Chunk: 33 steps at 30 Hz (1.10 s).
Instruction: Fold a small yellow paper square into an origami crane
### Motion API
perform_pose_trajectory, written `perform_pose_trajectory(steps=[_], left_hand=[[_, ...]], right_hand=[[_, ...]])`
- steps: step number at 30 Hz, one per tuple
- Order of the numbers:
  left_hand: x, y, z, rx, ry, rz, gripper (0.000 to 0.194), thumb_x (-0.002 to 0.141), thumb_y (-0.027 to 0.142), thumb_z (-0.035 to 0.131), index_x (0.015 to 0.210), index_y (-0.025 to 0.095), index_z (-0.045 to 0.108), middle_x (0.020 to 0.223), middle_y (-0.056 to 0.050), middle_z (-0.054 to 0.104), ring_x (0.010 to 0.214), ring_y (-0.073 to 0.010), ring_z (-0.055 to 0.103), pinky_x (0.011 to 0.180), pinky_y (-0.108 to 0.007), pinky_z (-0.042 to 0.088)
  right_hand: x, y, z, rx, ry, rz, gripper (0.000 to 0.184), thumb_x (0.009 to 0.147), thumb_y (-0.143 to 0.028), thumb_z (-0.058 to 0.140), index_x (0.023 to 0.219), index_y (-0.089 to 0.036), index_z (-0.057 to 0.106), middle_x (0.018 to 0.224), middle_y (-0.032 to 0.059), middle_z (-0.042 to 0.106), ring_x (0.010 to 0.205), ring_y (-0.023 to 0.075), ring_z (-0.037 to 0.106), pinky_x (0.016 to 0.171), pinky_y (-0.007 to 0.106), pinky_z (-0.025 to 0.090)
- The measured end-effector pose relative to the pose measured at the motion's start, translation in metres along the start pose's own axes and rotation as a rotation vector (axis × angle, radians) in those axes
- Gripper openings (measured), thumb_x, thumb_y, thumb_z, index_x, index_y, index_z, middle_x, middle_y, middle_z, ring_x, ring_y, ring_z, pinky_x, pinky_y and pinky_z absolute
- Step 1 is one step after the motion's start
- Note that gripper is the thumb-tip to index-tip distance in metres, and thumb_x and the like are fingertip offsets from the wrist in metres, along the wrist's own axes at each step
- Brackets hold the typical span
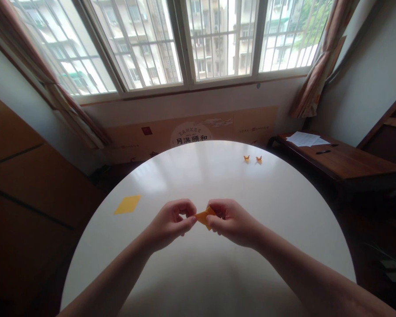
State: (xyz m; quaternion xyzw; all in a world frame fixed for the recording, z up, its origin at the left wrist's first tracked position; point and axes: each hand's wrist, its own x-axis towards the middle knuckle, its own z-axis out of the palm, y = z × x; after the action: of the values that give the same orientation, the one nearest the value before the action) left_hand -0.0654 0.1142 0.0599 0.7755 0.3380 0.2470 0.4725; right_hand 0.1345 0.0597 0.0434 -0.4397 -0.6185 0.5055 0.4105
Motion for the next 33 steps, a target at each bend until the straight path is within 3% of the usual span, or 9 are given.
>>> perform_pose_trajectory(steps=[5, 13, 18, 25, 33], left_hand=[[0.001, -0.002, 0.000, -0.167, -0.093, -0.082, 0.010, 0.074, 0.024, 0.064, 0.076, 0.016, 0.059, 0.068, 0.002, 0.055, 0.056, -0.0093, 0.050, 0.046, -0.019, 0.045], [0.000, -0.002, -0.006, -0.143, -0.178, -0.106, 0.010, 0.076, 0.024, 0.064, 0.076, 0.016, 0.058, 0.069, 0.001, 0.056, 0.057, -0.0095, 0.050, 0.045, -0.017, 0.046], [-0.001, -0.001, 0.000, -0.122, -0.214, -0.130, 0.018, 0.077, 0.032, 0.067, 0.083, 0.015, 0.062, 0.071, 0.000, 0.057, 0.059, -0.0108, 0.053, 0.045, -0.017, 0.045], [0.001, -0.002, 0.009, -0.094, -0.149, -0.154, 0.011, 0.075, 0.026, 0.061, 0.077, 0.015, 0.061, 0.068, 0.002, 0.055, 0.058, -0.0104, 0.051, 0.045, -0.018, 0.045], [0.002, -0.005, 0.014, -0.182, -0.031, -0.115, 0.009, 0.072, 0.022, 0.059, 0.075, 0.014, 0.061, 0.067, 0.002, 0.055, 0.057, -0.0101, 0.049, 0.045, -0.019, 0.044]], right_hand=[[-0.002, 0.000, -0.001, -0.077, -0.011, -0.028, 0.015, 0.079, -0.021, 0.056, 0.066, -0.019, 0.049, 0.062, -0.0017, 0.052, 0.058, 0.0127, 0.047, 0.052, 0.025, 0.035], [-0.003, -0.003, -0.004, -0.165, -0.013, -0.067, 0.020, 0.081, -0.024, 0.056, 0.064, -0.020, 0.047, 0.059, -0.0028, 0.046, 0.056, 0.0117, 0.040, 0.050, 0.024, 0.030], [-0.003, -0.002, -0.005, -0.257, 0.005, -0.101, 0.019, 0.081, -0.019, 0.056, 0.064, -0.019, 0.048, 0.058, -0.0043, 0.043, 0.056, 0.0106, 0.038, 0.050, 0.023, 0.028], [-0.004, -0.004, -0.005, -0.361, 0.006, -0.161, 0.018, 0.085, -0.019, 0.060, 0.068, -0.019, 0.054, 0.060, -0.0040, 0.051, 0.056, 0.0101, 0.043, 0.052, 0.023, 0.033], [-0.001, 0.002, -0.001, -0.292, 0.085, -0.170, 0.012, 0.087, -0.023, 0.062, 0.076, -0.019, 0.062, 0.070, -0.0006, 0.059, 0.060, 0.0117, 0.051, 0.049, 0.022, 0.037]])
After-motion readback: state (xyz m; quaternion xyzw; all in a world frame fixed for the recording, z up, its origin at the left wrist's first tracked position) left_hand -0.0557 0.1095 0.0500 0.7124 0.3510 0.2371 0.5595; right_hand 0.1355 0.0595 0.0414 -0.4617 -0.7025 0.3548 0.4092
